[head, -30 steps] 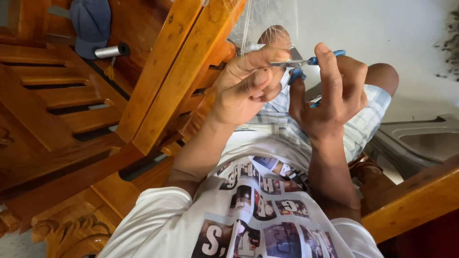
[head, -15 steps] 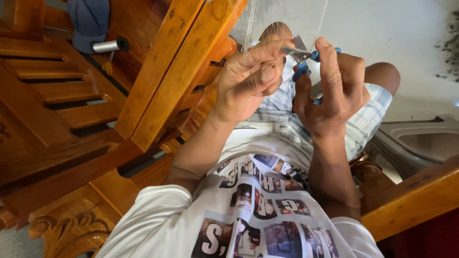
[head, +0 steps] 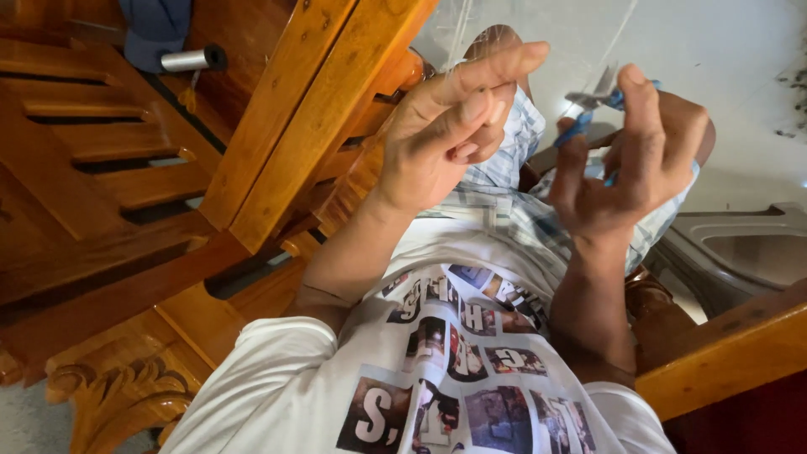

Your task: Repairing a fishing net by tying knots in the nylon line and trimming the ends with scissors.

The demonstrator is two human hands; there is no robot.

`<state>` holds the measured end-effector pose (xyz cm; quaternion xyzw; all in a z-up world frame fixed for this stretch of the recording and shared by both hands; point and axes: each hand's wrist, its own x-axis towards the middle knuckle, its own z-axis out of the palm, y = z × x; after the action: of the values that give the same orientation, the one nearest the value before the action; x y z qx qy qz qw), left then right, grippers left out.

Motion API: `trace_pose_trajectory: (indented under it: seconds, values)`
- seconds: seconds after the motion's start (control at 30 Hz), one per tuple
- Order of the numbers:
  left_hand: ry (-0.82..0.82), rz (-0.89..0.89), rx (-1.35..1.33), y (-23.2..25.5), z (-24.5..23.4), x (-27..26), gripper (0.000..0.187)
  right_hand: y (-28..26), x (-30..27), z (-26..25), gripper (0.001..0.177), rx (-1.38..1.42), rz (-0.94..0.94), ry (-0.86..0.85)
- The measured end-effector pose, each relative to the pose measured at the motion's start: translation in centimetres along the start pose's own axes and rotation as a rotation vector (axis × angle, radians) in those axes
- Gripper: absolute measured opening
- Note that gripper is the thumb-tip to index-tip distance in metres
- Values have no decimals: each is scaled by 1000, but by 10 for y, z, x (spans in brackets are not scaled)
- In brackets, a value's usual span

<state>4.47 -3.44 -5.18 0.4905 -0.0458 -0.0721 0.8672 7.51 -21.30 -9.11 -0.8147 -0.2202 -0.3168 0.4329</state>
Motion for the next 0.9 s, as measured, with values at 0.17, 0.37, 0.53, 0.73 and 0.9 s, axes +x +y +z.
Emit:
trace_pose_trajectory:
  seconds: [0.17,0.37,0.53,0.73,0.9]
  values:
    - [136,-12,20,4,12,0,56,2,-4,-3,33,14,-28,-13]
    - [179,161,-118,2,11,0,31,0,-4,0,32,57,-37,-57]
    - [157,216,-109,4,11,-2,22,-2,-3,1,31,50,-53,-85]
    - [168,254,-97,3,10,2,20,-3,1,2,30,-29,-114,-94]
    - [204,250,-75,10,15,5,15,-4,4,2,30,-24,-126,-113]
